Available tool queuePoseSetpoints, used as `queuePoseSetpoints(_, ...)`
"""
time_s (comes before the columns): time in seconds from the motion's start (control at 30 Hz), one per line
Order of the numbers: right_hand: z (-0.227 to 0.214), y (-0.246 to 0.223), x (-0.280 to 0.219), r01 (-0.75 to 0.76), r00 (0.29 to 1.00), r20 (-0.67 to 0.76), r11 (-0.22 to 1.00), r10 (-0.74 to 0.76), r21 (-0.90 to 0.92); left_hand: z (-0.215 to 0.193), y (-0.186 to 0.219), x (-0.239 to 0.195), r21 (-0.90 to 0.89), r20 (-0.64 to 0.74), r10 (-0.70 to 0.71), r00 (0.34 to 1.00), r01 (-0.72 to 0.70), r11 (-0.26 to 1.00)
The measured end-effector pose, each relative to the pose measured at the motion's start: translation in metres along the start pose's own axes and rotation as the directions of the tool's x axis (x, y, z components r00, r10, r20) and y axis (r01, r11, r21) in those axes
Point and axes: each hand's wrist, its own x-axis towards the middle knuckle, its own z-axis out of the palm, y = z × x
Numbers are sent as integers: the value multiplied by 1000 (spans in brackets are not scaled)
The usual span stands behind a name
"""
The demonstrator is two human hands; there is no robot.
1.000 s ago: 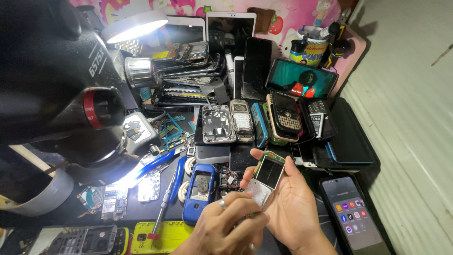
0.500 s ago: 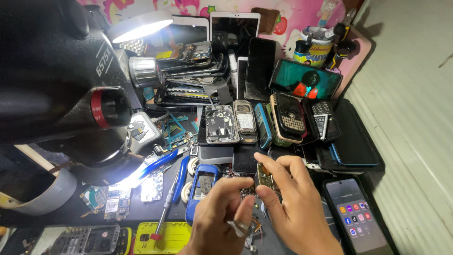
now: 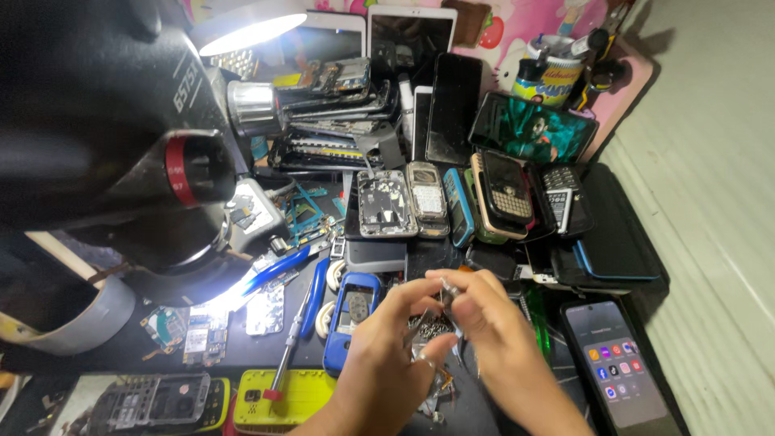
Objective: The person disassembles and reassembles several old mobile phones on a cluttered workbench. They use a screwdriver to remove screws, separate phone casings, and handle internal circuit boards and batteries. The person repeatedly opens and closes different phone models, manipulating small components with their hands.
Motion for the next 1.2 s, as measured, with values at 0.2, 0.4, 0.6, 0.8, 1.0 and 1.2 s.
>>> queuePoseSetpoints(0.2,-7,11,6,-372,906,86,685,414,626,-5,4,1,73,38,138,990,-140,987)
queuePoseSetpoints(0.4,-6,1,8,-447,872,262,455,413,771,-9,14,1,84,18,267,964,-268,960)
queuePoseSetpoints(0.6,6,-1,4,-526,807,296,396,511,753,-13,17,2,131,38,225,974,-228,965)
queuePoseSetpoints(0.8,7,-2,4,-533,789,253,419,560,735,-15,21,4,126,17,273,962,-273,954)
queuePoseSetpoints(1.0,2,-3,2,-493,868,367,499,334,713,-28,23,8,143,-22,351,936,-345,928)
queuePoseSetpoints(1.2,4,-2,-2,-573,819,417,534,394,622,-29,18,11,-30,-88,33,996,-36,999)
